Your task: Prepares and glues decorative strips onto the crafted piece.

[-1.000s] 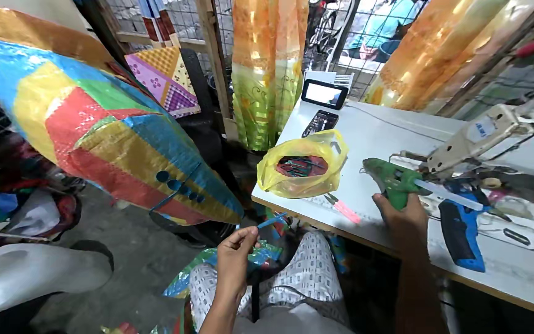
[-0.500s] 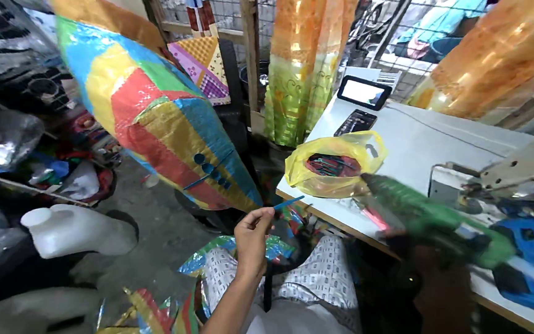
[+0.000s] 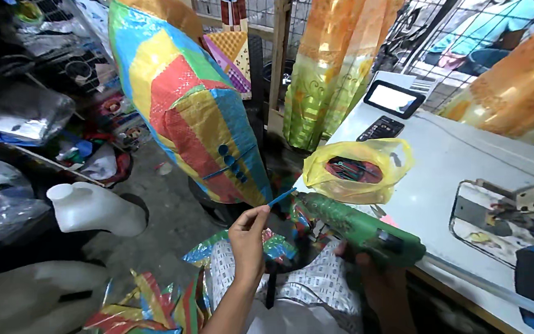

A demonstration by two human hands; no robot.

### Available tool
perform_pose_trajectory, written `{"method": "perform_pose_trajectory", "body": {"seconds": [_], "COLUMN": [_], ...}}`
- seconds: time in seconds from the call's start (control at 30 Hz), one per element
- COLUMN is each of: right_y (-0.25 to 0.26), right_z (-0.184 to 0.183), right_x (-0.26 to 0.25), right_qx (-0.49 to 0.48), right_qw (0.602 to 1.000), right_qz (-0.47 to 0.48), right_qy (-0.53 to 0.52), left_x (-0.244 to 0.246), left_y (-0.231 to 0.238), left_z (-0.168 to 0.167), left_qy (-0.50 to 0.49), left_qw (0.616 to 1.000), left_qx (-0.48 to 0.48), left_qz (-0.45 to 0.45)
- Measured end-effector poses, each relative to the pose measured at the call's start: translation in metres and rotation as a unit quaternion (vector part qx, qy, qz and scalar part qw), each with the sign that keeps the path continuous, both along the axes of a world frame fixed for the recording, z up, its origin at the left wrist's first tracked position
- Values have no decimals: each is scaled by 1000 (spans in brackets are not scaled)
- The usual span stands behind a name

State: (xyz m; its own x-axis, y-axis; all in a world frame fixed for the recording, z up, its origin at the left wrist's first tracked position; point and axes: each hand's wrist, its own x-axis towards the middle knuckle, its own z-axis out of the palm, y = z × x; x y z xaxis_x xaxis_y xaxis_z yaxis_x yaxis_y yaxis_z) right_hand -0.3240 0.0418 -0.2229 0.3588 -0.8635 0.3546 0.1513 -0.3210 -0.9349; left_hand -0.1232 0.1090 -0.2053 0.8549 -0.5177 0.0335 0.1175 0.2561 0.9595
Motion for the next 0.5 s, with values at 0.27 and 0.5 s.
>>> {"method": "perform_pose_trajectory", "body": {"seconds": [0.27, 0.5], "right_y": [9, 4], "right_z": [6, 0], "right_x": [4, 1], "right_qx": [-22, -42], "right_qw": [997, 997], "right_qz": [-40, -31], "right_qy": [58, 64], "left_x": [-5, -8], "left_y": [-5, -10], "left_z": [-1, -1], "left_qy": [-57, -65], "left_qw": [998, 998], "left_qx": [-22, -25], "left_qz": [-1, -10]}}
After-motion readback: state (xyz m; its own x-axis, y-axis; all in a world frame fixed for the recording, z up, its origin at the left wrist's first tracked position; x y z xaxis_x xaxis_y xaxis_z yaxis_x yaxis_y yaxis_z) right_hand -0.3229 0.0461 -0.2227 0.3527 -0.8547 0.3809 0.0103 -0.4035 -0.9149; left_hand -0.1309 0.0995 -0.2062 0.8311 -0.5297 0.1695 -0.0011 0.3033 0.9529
